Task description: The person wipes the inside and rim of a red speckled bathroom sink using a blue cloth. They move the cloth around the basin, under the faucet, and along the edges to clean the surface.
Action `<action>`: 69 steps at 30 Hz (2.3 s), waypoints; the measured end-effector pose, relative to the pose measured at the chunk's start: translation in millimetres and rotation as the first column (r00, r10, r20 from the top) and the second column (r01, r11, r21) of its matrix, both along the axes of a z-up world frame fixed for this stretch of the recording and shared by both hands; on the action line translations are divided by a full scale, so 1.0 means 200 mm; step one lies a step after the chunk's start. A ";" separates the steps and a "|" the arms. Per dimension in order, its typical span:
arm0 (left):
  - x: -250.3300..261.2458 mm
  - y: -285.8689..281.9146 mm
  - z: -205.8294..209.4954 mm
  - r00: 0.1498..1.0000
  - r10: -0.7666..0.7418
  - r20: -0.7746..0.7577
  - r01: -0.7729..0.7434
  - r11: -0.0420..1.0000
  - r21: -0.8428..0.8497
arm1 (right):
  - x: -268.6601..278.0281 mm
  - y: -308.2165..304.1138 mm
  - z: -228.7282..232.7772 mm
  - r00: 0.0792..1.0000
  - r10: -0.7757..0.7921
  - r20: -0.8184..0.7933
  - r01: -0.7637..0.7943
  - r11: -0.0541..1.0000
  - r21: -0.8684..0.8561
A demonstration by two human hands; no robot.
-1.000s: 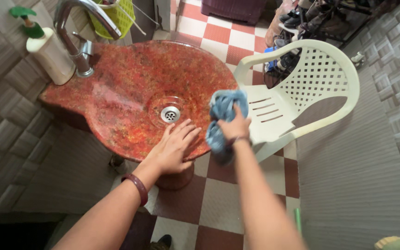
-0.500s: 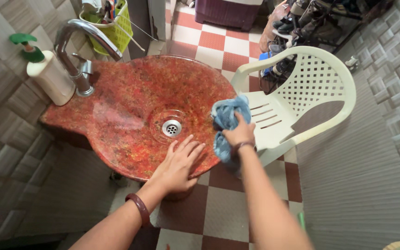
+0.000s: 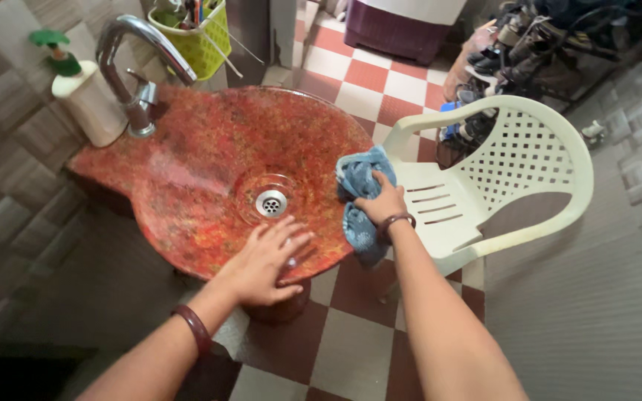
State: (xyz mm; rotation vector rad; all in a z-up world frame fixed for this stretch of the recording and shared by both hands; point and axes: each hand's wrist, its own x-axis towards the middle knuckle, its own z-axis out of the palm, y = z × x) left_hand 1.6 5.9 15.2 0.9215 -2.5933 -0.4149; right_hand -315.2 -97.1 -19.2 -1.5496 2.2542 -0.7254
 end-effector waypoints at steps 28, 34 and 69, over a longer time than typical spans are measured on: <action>-0.52 0.03 -0.02 0.774 0.597 0.209 -0.629 0.764 0.147 | 0.16 0.22 -0.03 0.955 0.055 0.292 -0.054 0.998 -0.010; -0.53 0.05 0.02 0.769 0.606 0.202 -0.636 0.756 0.156 | -0.09 -0.27 0.06 0.955 0.287 0.075 -0.291 0.955 0.052; -0.53 0.06 -0.02 0.785 0.605 0.136 -0.620 0.760 0.196 | -0.13 -0.21 -0.05 0.955 0.232 0.183 -0.214 0.970 -0.112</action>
